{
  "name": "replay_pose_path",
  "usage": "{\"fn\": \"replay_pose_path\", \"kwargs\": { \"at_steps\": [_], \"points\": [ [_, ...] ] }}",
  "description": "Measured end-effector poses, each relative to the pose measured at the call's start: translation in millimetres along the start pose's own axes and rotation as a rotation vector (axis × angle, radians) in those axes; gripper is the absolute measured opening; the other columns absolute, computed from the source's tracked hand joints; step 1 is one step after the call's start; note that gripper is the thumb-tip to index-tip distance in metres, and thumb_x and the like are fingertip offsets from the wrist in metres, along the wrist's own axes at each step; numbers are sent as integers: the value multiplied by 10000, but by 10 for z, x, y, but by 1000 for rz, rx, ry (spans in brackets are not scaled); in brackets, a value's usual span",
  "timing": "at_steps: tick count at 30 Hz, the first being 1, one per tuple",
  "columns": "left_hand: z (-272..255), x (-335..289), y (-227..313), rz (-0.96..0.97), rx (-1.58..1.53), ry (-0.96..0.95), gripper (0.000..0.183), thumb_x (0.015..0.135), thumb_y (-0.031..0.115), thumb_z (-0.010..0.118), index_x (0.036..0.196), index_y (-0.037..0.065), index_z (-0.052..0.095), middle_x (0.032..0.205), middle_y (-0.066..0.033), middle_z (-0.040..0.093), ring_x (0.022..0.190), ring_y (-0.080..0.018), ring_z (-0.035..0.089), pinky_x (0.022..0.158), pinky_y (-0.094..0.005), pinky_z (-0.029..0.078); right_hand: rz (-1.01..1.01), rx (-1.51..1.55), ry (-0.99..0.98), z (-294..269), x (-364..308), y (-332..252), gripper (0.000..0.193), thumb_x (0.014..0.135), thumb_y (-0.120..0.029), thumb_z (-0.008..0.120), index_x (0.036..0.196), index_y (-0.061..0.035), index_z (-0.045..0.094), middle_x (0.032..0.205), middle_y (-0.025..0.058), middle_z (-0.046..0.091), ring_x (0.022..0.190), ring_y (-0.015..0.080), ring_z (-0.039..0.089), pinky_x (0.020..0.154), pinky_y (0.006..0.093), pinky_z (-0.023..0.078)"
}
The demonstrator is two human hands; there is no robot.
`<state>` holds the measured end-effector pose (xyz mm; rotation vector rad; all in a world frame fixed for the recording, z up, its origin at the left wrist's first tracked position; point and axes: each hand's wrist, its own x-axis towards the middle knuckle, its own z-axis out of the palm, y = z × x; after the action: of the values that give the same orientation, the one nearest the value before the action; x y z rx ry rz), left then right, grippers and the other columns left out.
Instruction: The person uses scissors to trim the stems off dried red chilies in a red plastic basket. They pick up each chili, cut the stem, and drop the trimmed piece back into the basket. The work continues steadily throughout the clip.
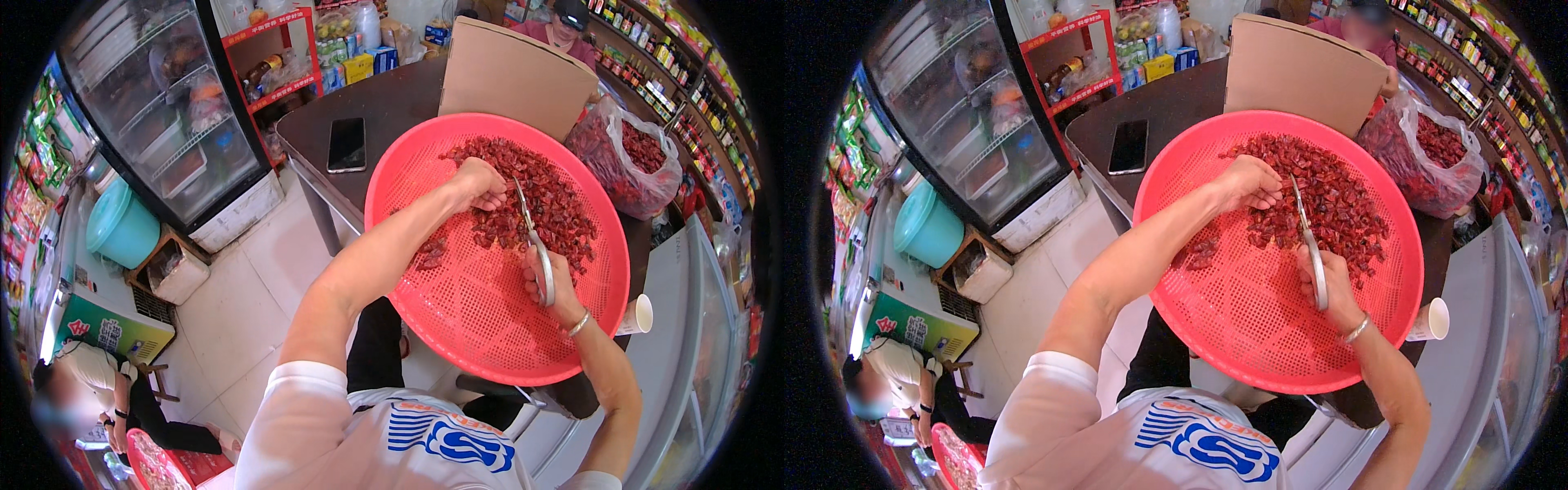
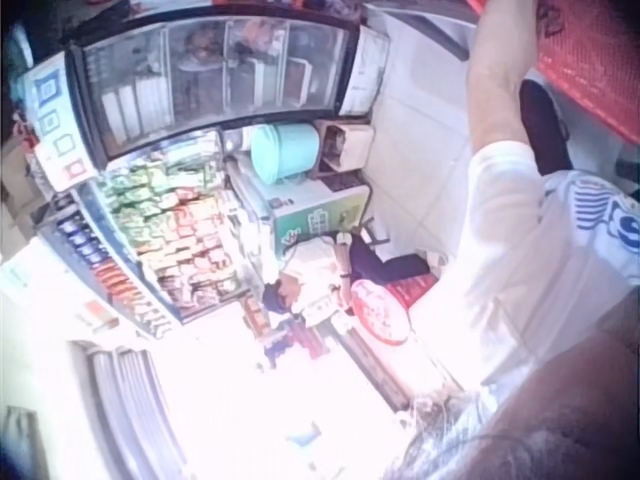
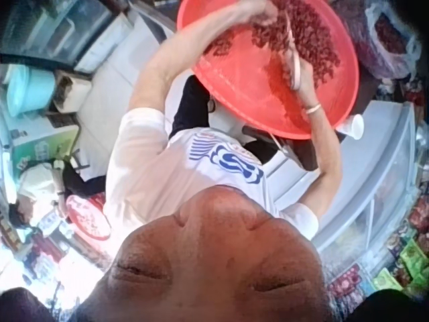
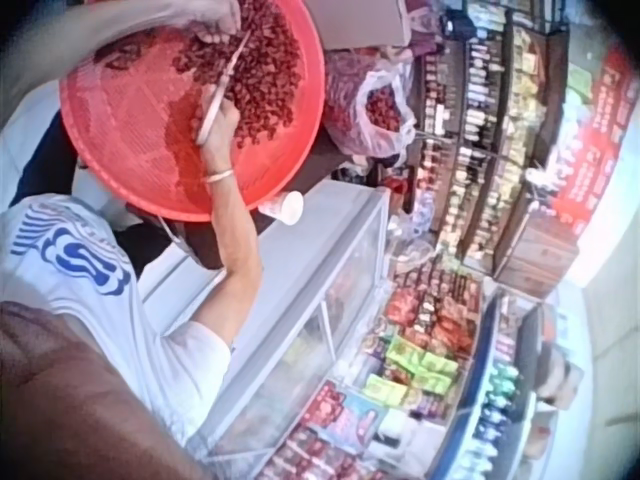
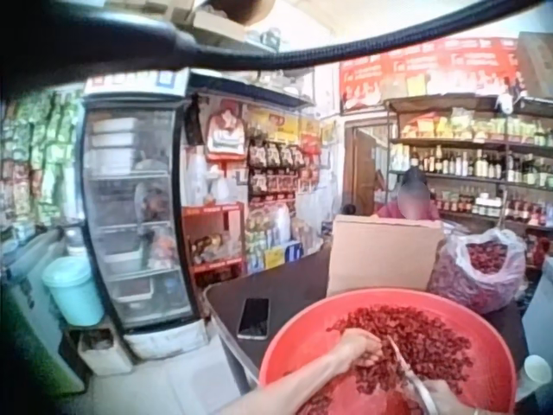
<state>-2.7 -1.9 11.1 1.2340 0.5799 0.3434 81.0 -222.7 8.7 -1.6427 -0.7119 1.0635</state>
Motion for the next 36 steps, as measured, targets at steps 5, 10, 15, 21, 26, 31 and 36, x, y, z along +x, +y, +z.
{"fn": "replay_pose_path", "kwargs": {
  "at_steps": [5,10,15,21,26,31,36],
  "points": [
    [-5,-12,11,3,18,-29,155,809,-13,608,950,-63,570,780,-165,657,586,-174,635,503,-258,542,9,84,-41,-67,52,67,335,905,-387,571,738,-108,494,573,-61,398,413,37,360,360,194,266],
    [-73,8,20,18,29,-50,224,788,-14,626,999,-66,570,808,-159,657,662,-197,654,551,-274,552,20,85,-1,-12,74,53,313,894,-367,595,711,-132,498,563,-71,411,409,33,372,356,195,264],
    [-74,11,26,13,36,-66,212,789,5,635,988,-46,580,815,-143,656,689,-187,641,601,-277,543,24,47,-36,-63,50,49,350,876,-439,593,788,-110,510,615,-48,441,451,50,410,375,201,298],
    [-67,-15,36,-4,57,-88,199,803,15,624,988,-44,578,837,-146,651,707,-184,629,629,-282,536,43,15,1,-16,-15,29,382,870,-466,589,753,-109,520,608,-40,461,442,57,448,362,204,324],
    [-85,11,0,-27,57,-112,199,798,6,627,983,-38,568,820,-137,646,701,-183,625,609,-280,528,51,-7,-12,-36,-20,74,416,855,-497,593,801,-90,524,619,-30,462,449,63,447,355,201,313],
    [-100,-7,-1,-24,34,-127,201,791,-2,634,978,-31,564,803,-126,644,674,-177,624,585,-270,523,44,17,-36,-28,-20,89,384,866,-464,597,796,-94,522,600,-48,436,435,49,412,357,194,297],
    [-109,-12,11,-24,28,-135,208,788,-6,638,981,-30,565,808,-134,651,685,-180,634,577,-268,526,51,30,-6,11,-61,49,350,882,-436,588,763,-117,507,576,-71,410,423,31,389,362,185,287]
  ]
}}
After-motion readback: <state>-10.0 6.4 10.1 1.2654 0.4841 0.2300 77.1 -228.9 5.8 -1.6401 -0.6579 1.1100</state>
